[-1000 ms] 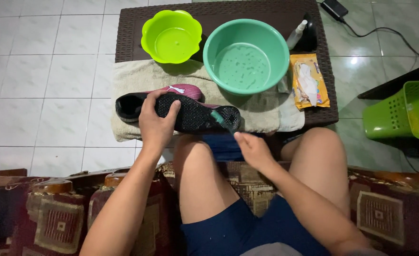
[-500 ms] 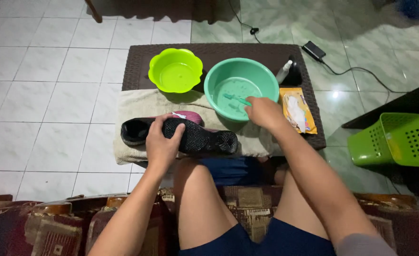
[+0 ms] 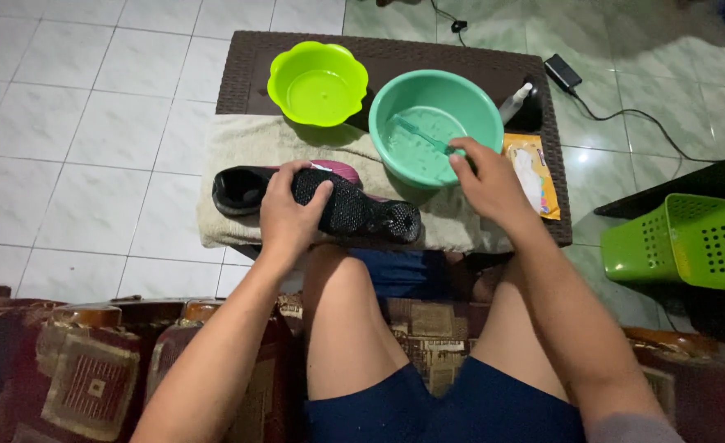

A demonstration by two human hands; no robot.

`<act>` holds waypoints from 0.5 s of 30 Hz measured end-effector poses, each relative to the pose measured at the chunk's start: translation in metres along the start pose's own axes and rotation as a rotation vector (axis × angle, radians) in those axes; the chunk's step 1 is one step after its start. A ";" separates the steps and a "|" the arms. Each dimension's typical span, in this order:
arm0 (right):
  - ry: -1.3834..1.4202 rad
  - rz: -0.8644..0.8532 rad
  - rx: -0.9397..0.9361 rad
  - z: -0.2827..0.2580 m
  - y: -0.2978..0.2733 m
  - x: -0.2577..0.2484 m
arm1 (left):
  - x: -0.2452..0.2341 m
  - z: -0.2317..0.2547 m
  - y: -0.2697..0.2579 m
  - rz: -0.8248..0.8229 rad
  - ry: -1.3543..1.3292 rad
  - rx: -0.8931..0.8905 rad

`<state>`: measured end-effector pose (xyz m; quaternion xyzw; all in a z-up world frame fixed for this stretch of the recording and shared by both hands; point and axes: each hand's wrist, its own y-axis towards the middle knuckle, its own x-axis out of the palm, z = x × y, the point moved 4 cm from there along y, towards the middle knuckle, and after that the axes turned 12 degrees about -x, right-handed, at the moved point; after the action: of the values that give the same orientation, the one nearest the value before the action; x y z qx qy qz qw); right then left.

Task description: The person scrubs the sole of a black and pink shoe using a toothbrush. They repeatedly dip the brush into a green basin of water and continue scrubbing the textured sole surface.

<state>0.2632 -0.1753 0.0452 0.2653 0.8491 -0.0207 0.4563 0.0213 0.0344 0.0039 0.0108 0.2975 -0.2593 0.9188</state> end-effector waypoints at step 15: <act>0.316 0.019 0.104 0.016 -0.064 0.108 | 0.001 0.008 -0.006 0.099 -0.010 0.205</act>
<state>0.1975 -0.1879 -0.0624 0.2964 0.9056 -0.0185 0.3027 0.0233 0.0273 0.0105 0.1182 0.2639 -0.2427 0.9260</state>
